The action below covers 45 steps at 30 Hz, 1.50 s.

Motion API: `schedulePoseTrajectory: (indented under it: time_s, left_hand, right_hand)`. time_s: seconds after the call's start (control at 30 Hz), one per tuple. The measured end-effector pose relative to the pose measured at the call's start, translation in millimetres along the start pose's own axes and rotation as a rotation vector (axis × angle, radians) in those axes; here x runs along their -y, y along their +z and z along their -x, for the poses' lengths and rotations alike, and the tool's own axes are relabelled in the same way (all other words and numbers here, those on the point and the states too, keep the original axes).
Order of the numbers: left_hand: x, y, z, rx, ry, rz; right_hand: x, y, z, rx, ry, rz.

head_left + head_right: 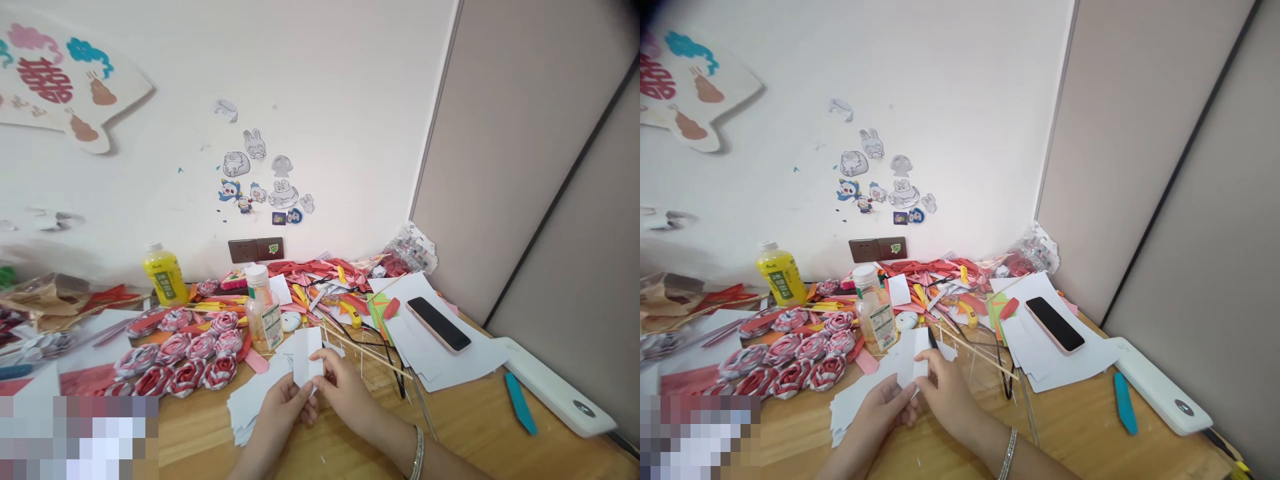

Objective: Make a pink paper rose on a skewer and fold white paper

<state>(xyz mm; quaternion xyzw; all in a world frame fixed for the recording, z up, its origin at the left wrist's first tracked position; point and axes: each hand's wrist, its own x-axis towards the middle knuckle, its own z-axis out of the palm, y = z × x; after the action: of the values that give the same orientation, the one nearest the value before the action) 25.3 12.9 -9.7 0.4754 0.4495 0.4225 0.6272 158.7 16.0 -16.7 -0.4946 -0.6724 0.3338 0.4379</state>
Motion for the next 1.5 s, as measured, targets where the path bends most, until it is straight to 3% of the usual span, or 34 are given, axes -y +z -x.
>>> schedulePoseTrajectory:
  time_s: [0.17, 0.33, 0.77, 1.1, 1.4, 1.5]
  left_hand:
    - [-0.1, 1.0, -0.1, -0.035, 0.061, -0.072]
    - [-0.8, 0.7, -1.3, 0.01, 0.052, -0.086]
    - [-3.9, 3.0, 2.7, -0.011, 0.082, -0.084]
    - [8.5, -4.6, -8.4, 0.032, 0.007, -0.087]
    - [3.5, -18.7, -16.5, -0.059, 0.072, -0.076]
    - [-2.4, -18.5, -12.8, -0.07, 0.12, -0.098]
  right_hand:
    - [0.2, 1.8, 1.3, 0.002, -0.014, 0.033]
    - [0.5, 0.6, 1.9, 0.017, -0.025, 0.075]
    - [-2.7, -2.2, 2.1, -0.008, -0.073, 0.071]
    - [-3.0, -6.7, 1.1, 0.015, -0.119, 0.09]
    - [0.4, -10.6, 6.0, 0.291, -0.082, -0.022]
    - [0.4, -9.2, 5.5, 0.289, -0.059, -0.146]
